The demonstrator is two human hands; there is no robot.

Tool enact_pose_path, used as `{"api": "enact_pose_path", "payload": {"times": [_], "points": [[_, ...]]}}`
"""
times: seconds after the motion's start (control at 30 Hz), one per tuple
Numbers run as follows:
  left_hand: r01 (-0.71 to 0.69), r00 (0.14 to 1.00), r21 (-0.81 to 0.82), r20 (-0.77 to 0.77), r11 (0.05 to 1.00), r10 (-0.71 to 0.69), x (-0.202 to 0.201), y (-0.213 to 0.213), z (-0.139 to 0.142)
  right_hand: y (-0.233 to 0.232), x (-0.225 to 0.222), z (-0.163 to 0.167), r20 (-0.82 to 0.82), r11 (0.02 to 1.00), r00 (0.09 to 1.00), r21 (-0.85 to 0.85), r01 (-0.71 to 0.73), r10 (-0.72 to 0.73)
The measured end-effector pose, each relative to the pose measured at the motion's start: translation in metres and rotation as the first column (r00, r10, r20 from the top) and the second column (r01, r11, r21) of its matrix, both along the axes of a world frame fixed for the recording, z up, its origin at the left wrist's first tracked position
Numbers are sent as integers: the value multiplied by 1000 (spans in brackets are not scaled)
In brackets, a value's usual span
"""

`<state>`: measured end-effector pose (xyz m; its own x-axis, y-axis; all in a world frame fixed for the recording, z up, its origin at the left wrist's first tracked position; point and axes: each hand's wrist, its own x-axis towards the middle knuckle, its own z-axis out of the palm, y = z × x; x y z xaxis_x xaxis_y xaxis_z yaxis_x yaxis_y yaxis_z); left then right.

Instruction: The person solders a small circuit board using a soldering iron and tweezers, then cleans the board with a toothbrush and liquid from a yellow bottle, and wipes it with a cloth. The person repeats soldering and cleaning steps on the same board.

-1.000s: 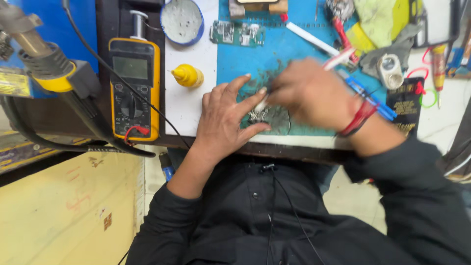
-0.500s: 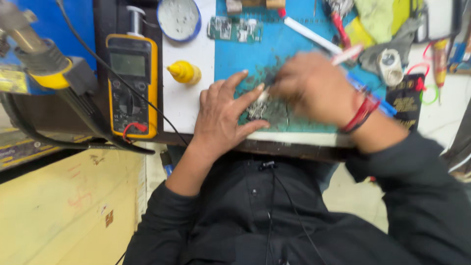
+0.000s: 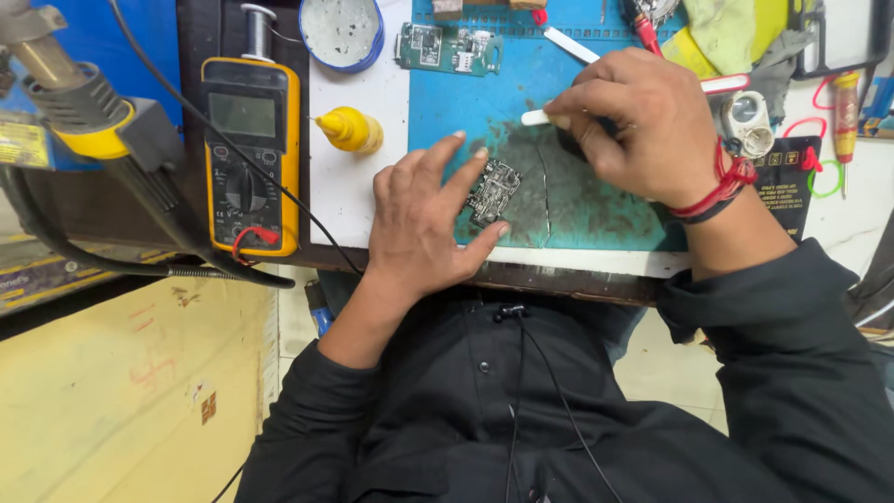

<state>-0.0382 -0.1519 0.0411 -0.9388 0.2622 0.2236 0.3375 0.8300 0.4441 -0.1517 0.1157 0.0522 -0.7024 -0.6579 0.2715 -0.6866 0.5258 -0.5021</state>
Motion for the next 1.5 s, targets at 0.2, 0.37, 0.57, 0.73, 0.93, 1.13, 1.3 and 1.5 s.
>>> {"api": "enact_pose_path", "payload": {"times": [0.2,0.37,0.57,0.73,0.93,1.13,1.3,1.5], "points": [[55,996,50,66,997,-58,-4,-2,-1,-22,0,15,135,969,959,-50,-243,248],[76,994,44,77,996,-80,-6,-4,-2,-35,0,24,140,969,963,63,-240,230],[83,995,49,52,995,-86,-7,-4,-3,-30,4,18,110,951,947,39,-308,302],[78,995,60,64,995,-82,-6,-4,-2,-41,5,30,115,957,959,104,-272,260],[78,994,51,79,996,-81,-6,-4,0,-43,5,32,147,959,954,78,-274,260],[87,993,44,71,995,-90,-6,-3,-2,-25,7,7,154,958,953,72,-276,263],[71,996,37,50,997,-73,-7,-3,-3,-41,5,28,93,936,933,15,-351,348],[61,996,22,56,998,-63,-7,-1,0,-35,1,27,89,929,927,23,-368,365]]}}
